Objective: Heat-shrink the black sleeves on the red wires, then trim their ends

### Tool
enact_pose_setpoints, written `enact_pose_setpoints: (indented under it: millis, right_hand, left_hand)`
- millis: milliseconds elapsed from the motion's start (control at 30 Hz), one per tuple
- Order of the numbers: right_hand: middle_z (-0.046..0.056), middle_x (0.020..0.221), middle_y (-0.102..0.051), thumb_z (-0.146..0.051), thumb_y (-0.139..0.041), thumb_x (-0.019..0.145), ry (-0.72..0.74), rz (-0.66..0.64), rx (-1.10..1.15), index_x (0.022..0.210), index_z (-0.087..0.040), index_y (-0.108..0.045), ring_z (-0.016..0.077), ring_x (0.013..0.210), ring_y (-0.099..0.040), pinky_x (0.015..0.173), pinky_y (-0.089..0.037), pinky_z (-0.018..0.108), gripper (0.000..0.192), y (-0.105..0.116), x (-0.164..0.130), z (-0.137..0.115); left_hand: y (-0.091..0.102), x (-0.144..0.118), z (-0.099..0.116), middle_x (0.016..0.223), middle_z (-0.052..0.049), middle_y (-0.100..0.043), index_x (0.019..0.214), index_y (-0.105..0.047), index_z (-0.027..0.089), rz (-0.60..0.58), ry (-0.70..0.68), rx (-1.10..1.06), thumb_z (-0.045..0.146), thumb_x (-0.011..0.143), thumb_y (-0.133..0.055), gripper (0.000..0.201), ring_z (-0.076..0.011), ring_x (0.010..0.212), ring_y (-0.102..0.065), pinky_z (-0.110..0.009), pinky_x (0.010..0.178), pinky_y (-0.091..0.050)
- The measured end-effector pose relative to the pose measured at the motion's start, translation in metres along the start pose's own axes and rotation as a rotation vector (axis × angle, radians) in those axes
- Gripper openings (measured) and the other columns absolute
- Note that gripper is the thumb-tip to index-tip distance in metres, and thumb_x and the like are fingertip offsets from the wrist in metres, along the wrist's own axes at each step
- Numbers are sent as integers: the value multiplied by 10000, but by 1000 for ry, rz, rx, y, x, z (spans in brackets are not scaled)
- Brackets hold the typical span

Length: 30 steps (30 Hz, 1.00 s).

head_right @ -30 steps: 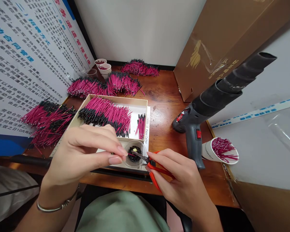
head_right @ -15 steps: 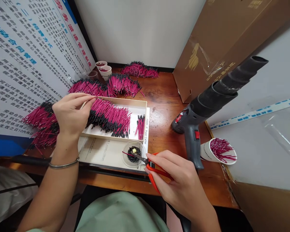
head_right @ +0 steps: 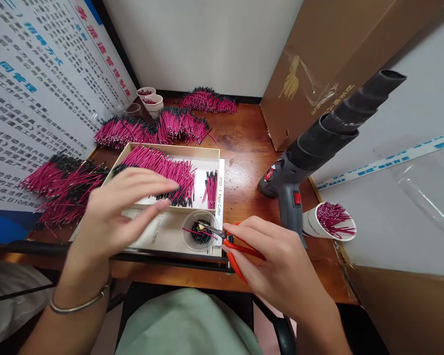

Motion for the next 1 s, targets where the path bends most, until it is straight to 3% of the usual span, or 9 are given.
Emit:
enact_pose_setpoints:
  millis: [133,367,567,767,900,1000]
  right_hand:
    - [4,833,-675,-85,-562,936,10,-15,-13,1029,-159,-697,64,672,-605,609,-483,168,180,2,4,-3]
    - [6,793,-654,-81,-577,915,-1,-34,-28,1016,-158,-705,82,637,-584,544,-462,190,180,2,4,-3]
    - [17,819,-681,-121,-605,917,-72,-23,-29,1011,-179,-703,92,615,-600,529,-479,207,148,10,-8,10]
    - [5,818,-677,-98,-630,910,-112,-7,-8,1040,-170,-702,72,643,-619,580,-504,174,165,11,-19,13]
    - [-1,803,-676,-72,-635,890,-151,13,48,994,-173,-710,69,636,-618,562,-495,167,163,9,-22,13]
    - [6,795,-680,-69,-637,880,-167,15,74,980,-166,-719,75,630,-618,550,-493,174,162,7,-24,13]
  left_hand:
    - [-25,-1,37,1044,-2,-791,1067,-695,177,-95,-186,-28,209,928,-712,144,-201,958,-673,-411,878,-501]
    - [-35,-6,43,918,28,-796,938,-681,179,-69,-317,106,69,948,-612,131,-184,858,-676,-407,878,-460]
    - [-33,-5,35,836,-4,-757,850,-694,194,-118,-198,107,155,949,-645,118,-219,873,-579,-377,780,-461]
    - [-50,-1,35,741,-43,-673,709,-647,166,-264,-116,101,318,989,-598,323,-210,769,-507,-373,688,-415]
    - [-55,8,21,756,-28,-701,875,-717,168,-277,-22,-46,245,982,-594,180,-191,745,-550,-343,699,-452]
    - [-57,20,1,841,-30,-753,1060,-745,196,-247,55,-28,161,973,-527,237,-185,772,-625,-323,721,-482]
Point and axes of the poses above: each hand's wrist, its own x-axis towards the middle knuckle, its own y-axis out of the back of the hand, z = x × y, the point moved 7 cm from there along x, towards the middle knuckle
